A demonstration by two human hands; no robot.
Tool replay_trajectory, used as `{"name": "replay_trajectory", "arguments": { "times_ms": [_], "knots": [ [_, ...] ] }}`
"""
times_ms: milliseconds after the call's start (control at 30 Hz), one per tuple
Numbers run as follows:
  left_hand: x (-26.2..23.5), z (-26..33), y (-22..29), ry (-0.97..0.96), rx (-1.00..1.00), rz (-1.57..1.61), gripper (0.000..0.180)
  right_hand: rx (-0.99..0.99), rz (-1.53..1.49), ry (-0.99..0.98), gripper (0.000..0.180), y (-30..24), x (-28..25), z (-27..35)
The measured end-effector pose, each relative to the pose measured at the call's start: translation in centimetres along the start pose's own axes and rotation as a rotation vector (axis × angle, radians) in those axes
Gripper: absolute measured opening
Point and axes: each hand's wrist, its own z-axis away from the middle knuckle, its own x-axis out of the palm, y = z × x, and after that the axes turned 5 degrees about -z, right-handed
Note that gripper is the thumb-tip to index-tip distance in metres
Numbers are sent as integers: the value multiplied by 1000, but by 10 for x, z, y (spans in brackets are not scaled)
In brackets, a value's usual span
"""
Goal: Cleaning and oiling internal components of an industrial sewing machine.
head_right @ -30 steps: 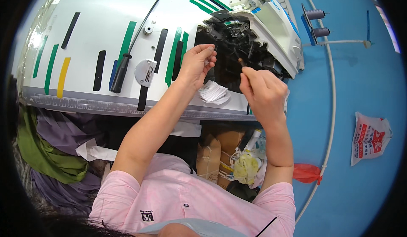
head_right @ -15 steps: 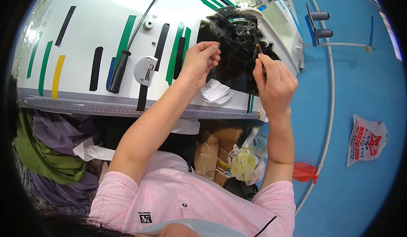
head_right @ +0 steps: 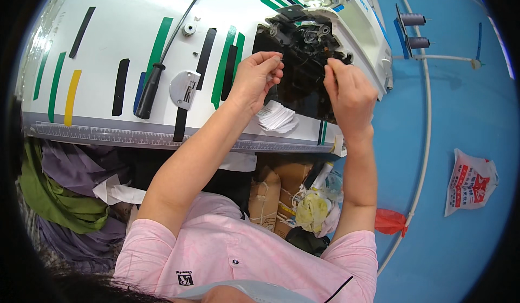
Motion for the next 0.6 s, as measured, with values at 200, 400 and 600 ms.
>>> {"name": "replay_trajectory", "arguments": {
  "times_ms": [200, 400, 600],
  "knots": [
    [-1, 2, 2, -1, -14, -17, 13, 326, -218, 24, 8, 10, -33, -14],
    [0, 1, 1, -111, -94, -79, 14, 180, -193, 59, 9, -5, -38, -7],
    [-2, 0, -1, -112, -100, -97, 14, -44, -108, 32, 15, 2, -20, 0]
  ]
}}
